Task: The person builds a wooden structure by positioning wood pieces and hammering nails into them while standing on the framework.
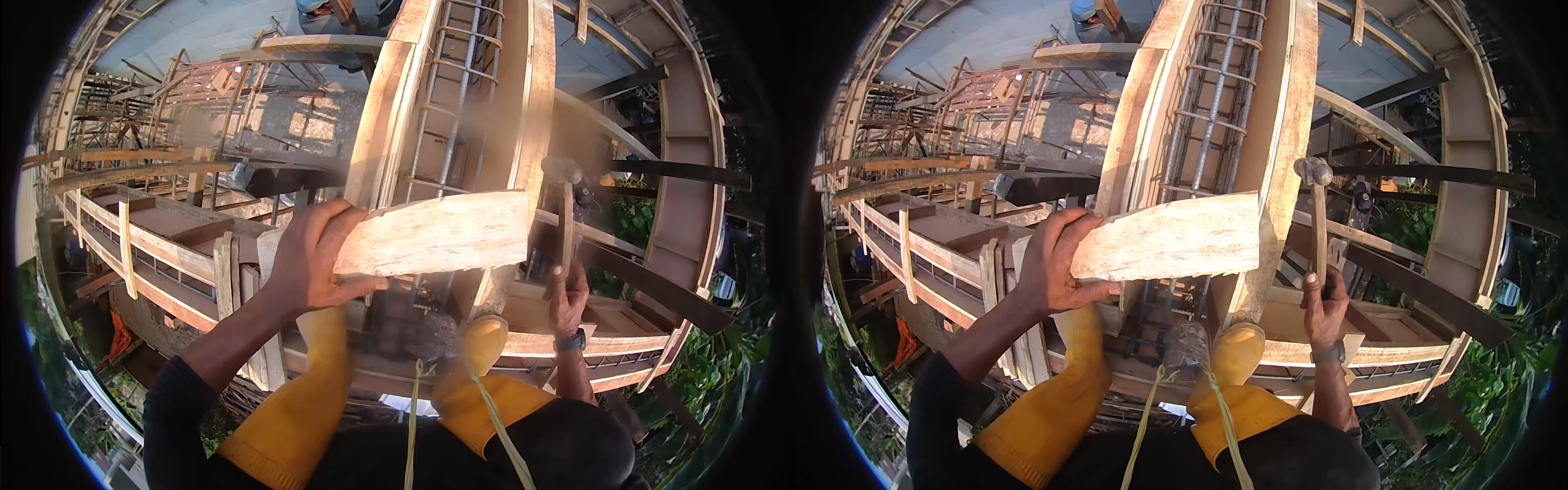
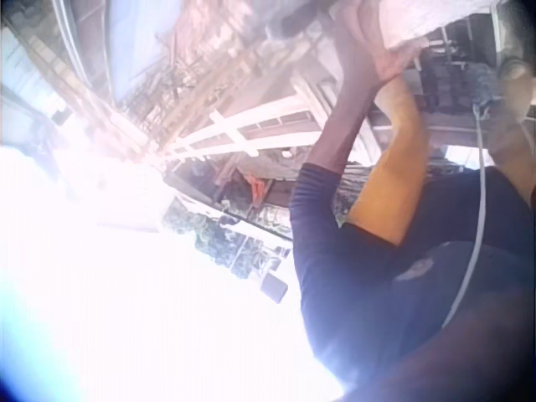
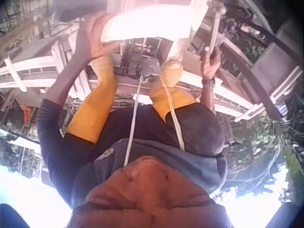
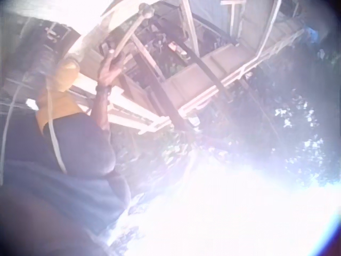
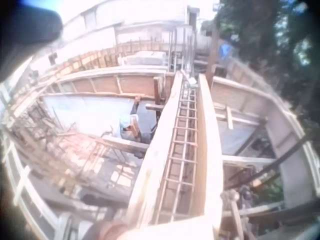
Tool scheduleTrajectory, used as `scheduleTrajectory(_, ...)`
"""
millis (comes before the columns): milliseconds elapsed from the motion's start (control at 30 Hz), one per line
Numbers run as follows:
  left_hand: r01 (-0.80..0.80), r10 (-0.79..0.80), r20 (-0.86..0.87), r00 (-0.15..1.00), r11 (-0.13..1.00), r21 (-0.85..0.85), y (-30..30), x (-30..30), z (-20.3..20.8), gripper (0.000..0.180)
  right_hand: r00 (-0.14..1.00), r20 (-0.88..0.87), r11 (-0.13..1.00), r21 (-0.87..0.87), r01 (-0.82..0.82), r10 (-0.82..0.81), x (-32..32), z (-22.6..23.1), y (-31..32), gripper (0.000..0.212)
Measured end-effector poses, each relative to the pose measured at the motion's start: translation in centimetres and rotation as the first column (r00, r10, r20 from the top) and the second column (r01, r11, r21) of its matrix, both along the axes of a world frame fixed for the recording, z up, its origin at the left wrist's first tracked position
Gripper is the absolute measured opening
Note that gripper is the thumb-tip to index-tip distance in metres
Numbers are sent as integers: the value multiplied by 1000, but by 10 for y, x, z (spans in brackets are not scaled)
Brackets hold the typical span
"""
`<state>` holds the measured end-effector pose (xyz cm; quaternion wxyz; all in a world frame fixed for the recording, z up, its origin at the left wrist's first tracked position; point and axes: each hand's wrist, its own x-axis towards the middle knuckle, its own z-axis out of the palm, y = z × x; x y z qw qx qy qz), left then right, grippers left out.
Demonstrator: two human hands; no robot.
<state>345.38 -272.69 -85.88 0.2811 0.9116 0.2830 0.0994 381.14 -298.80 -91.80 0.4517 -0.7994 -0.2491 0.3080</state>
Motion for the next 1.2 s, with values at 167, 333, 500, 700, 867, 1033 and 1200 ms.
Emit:
scheduleTrajectory(167, 165, -165, -2, 986, 983, 78, -7, 84, -30, 86, 994, 43, 993, 75, 93, -96, 14, 20, -8, 31)
scheduleTrajectory(333, 231, -179, -201, 963, 935, 271, -18, 92, -119, 91, 994, 26, 984, 150, 97, -102, 22, 34, 12, 30)
scheduleTrajectory(500, 128, -97, -138, 986, 963, 236, -17, 107, -95, 91, 992, 0, 982, 138, 125, -127, 22, 30, 14, 29)
scheduleTrajectory(700, 90, -69, -156, 985, 987, 134, -14, 110, -116, 91, 994, -85, 986, 147, 82, -69, 9, 22, 22, 27)
scheduleTrajectory(867, 131, -109, -178, 978, 984, 118, -3, 101, -112, 95, 993, -120, 994, 110, 23, -10, -3, 26, 23, 27)
scheduleTrajectory(1033, 175, -157, -156, 975, 979, 105, 0, 103, -110, 95, 989, -148, 996, 87, -16, 29, -7, 23, 17, 29)
scheduleTrajectory(1200, 226, -217, -173, 961, 974, 30, -41, 86, -85, 88, 992, -123, 998, 62, -19, 26, -10, 25, 15, 33)
